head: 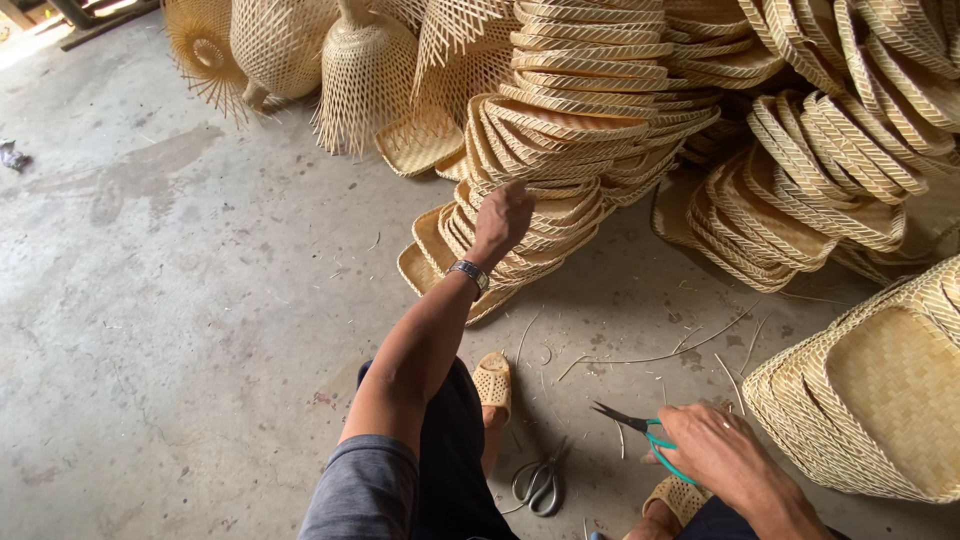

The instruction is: The person trims the edges of woven bamboo trays using scissors, handling each tray one at a time and rotating them to reach all sides before placing them back into stacks.

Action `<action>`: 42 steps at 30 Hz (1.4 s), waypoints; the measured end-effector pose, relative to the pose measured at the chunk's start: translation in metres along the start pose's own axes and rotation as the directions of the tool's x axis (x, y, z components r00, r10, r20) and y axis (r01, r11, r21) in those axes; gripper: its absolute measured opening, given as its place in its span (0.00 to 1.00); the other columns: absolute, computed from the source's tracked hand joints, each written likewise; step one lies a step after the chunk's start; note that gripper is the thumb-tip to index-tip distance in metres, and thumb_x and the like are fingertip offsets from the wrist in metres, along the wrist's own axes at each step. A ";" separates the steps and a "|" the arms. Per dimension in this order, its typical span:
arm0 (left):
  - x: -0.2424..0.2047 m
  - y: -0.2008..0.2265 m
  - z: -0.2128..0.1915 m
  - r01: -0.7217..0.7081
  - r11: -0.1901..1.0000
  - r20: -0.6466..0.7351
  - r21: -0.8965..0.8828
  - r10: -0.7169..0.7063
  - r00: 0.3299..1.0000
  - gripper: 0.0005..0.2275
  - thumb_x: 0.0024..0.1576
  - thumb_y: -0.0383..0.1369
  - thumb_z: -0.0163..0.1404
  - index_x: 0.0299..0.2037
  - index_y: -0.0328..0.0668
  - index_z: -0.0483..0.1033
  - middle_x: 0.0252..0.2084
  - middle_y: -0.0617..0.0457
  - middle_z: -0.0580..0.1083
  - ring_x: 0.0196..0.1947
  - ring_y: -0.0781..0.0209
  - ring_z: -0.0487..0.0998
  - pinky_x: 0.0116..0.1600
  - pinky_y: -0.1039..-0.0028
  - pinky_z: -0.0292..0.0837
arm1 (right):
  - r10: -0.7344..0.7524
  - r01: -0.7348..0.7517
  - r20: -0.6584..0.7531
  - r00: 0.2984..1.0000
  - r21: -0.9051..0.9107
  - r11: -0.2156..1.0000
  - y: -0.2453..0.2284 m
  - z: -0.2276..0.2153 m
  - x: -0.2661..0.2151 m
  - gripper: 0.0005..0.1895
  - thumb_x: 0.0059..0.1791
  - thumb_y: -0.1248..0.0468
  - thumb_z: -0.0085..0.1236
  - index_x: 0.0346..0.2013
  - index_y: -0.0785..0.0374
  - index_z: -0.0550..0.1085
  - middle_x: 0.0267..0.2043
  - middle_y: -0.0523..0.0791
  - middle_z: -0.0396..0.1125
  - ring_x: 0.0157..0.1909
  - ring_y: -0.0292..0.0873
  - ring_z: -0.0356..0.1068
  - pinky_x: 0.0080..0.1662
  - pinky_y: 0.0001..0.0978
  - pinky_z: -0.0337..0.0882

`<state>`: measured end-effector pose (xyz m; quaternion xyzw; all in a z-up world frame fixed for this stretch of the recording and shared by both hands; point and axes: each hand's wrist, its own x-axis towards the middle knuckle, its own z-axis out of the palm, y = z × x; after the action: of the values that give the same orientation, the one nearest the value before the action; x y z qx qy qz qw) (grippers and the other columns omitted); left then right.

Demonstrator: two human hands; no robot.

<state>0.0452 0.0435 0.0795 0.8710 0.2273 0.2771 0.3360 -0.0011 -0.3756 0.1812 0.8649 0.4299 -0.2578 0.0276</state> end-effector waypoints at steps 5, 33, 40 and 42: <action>0.032 0.010 -0.012 -0.164 0.974 -0.147 0.154 0.187 0.971 0.22 0.60 0.39 0.54 0.63 0.43 0.70 0.52 0.41 0.76 0.45 0.46 0.79 0.45 0.61 0.76 | -0.082 0.082 -0.023 0.996 0.002 0.997 0.001 0.002 -0.008 0.20 0.42 0.51 0.69 0.34 0.61 0.72 0.34 0.49 0.72 0.43 0.53 0.75 0.46 0.46 0.73; 0.256 0.056 0.071 -0.340 0.617 0.438 0.710 -0.008 0.899 0.29 0.62 0.32 0.49 0.74 0.48 0.54 0.74 0.42 0.57 0.73 0.44 0.56 0.72 0.41 0.47 | -0.236 0.220 0.202 0.951 0.097 0.971 0.052 0.028 0.017 0.25 0.49 0.45 0.61 0.41 0.64 0.65 0.39 0.51 0.66 0.48 0.53 0.69 0.50 0.51 0.69; 0.267 0.033 0.084 -0.371 0.523 0.274 0.767 0.257 0.927 0.23 0.59 0.36 0.54 0.65 0.45 0.64 0.64 0.39 0.66 0.66 0.41 0.66 0.66 0.46 0.61 | -0.162 0.152 0.190 0.968 0.065 0.986 0.057 0.051 0.028 0.18 0.54 0.47 0.44 0.34 0.58 0.63 0.29 0.46 0.61 0.39 0.46 0.71 0.47 0.45 0.73; 0.262 0.035 0.080 -0.379 0.507 0.299 0.774 0.234 0.925 0.38 0.48 0.41 0.62 0.69 0.46 0.57 0.63 0.38 0.64 0.65 0.38 0.64 0.65 0.42 0.58 | -0.169 0.157 0.213 0.962 0.074 0.985 0.057 0.052 0.028 0.21 0.55 0.45 0.44 0.32 0.59 0.63 0.28 0.46 0.61 0.38 0.46 0.71 0.47 0.44 0.73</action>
<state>0.2982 0.1360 0.1408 0.9707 0.1445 0.1260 -0.1448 0.0340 -0.4045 0.1127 0.7933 0.4866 -0.3647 0.0290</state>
